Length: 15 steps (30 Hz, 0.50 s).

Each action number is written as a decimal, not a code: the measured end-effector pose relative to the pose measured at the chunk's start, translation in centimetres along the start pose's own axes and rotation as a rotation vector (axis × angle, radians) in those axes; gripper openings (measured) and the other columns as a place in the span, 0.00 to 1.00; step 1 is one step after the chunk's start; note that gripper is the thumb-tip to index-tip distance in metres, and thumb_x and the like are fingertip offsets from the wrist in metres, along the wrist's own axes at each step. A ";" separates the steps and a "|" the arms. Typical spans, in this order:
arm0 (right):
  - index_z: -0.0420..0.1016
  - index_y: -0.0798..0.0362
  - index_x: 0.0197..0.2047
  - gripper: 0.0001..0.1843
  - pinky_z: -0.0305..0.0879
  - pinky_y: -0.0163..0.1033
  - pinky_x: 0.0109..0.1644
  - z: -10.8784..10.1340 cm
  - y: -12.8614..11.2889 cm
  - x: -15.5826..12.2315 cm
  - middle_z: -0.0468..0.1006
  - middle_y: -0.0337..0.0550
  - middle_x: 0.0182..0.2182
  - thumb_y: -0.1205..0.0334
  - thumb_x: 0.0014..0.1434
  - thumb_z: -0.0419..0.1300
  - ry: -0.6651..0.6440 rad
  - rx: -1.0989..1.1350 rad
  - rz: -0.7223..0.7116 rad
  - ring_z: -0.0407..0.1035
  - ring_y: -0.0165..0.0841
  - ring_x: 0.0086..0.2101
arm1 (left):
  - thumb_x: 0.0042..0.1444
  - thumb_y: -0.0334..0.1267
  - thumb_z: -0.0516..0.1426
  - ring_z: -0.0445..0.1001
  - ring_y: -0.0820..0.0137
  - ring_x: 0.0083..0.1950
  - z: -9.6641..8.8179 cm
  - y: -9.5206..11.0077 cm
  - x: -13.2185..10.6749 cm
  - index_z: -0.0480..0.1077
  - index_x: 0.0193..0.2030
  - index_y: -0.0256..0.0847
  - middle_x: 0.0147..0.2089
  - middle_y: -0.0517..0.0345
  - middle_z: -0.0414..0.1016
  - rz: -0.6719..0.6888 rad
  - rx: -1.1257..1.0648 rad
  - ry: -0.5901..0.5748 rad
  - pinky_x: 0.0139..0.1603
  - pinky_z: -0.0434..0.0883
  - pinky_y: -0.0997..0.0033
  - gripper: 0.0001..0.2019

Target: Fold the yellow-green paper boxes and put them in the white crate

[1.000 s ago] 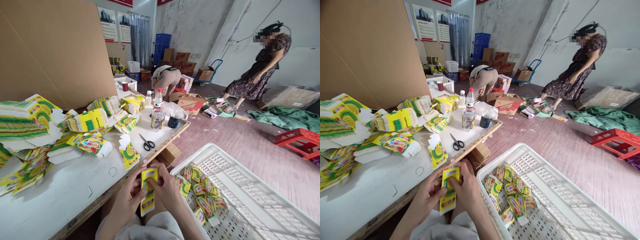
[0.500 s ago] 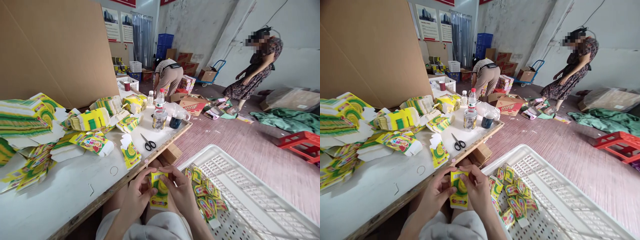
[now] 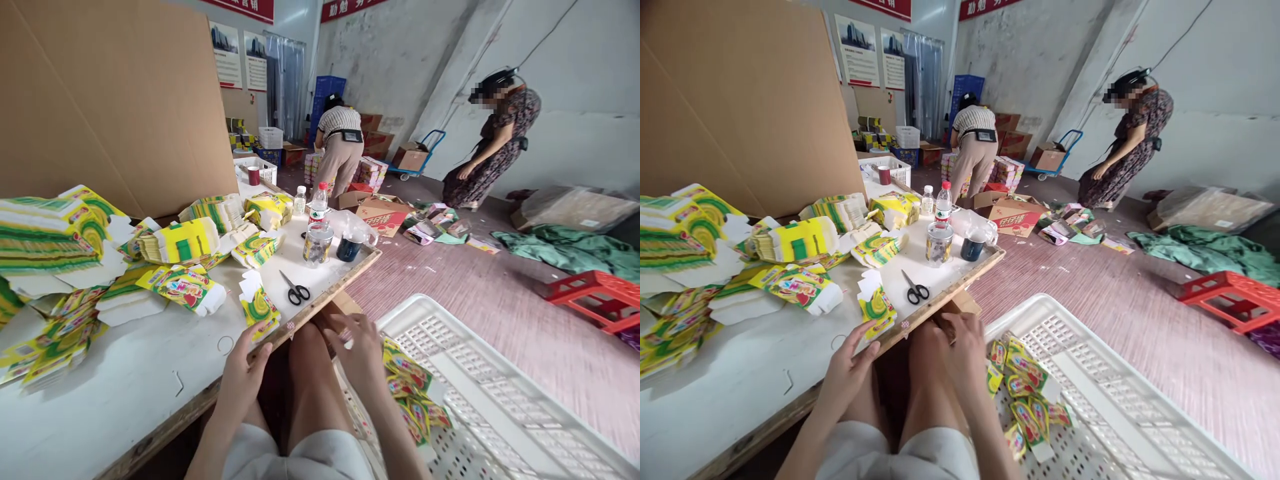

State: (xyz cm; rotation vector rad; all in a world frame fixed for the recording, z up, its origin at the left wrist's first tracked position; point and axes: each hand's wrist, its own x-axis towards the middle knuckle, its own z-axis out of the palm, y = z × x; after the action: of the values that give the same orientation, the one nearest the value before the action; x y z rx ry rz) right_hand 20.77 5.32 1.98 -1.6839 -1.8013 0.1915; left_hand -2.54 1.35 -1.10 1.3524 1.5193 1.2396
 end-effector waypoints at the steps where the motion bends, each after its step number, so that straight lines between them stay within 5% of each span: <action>1: 0.83 0.47 0.45 0.10 0.65 0.52 0.51 1.7 -1.2 0.4 0.76 0.50 0.42 0.60 0.61 0.63 -0.036 0.009 -0.018 0.68 0.47 0.45 | 0.61 0.46 0.59 0.67 0.47 0.68 -0.2 -0.6 0.4 0.72 0.57 0.40 0.64 0.37 0.74 -0.003 0.039 0.018 0.70 0.60 0.41 0.21; 7: 0.82 0.54 0.41 0.08 0.57 0.59 0.56 9.8 -8.0 2.4 0.80 0.57 0.44 0.62 0.58 0.68 -0.177 0.062 -0.037 0.67 0.54 0.50 | 0.52 0.37 0.63 0.65 0.43 0.70 -0.1 -2.4 1.1 0.78 0.52 0.42 0.63 0.42 0.77 -0.020 0.127 0.025 0.73 0.51 0.38 0.18; 12: 0.80 0.55 0.38 0.04 0.52 0.62 0.59 10.9 -8.6 2.8 0.81 0.57 0.42 0.68 0.57 0.66 -0.166 0.209 0.041 0.67 0.55 0.50 | 0.49 0.36 0.66 0.65 0.43 0.70 -0.1 -2.4 1.2 0.80 0.49 0.43 0.61 0.42 0.78 -0.050 0.041 0.037 0.73 0.51 0.39 0.18; 15: 0.78 0.53 0.38 0.05 0.59 0.56 0.57 10.3 -7.8 2.3 0.82 0.51 0.39 0.64 0.63 0.60 -0.145 0.393 0.089 0.72 0.47 0.45 | 0.51 0.41 0.66 0.69 0.45 0.67 -0.5 -2.2 1.1 0.79 0.49 0.43 0.57 0.42 0.80 -0.080 -0.086 0.071 0.72 0.54 0.41 0.17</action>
State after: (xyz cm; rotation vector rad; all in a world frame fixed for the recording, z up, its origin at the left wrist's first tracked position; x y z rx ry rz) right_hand 8.68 9.51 -1.12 -1.4969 -1.6575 0.6760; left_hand -3.80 2.43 -3.03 1.1927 1.5358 1.2998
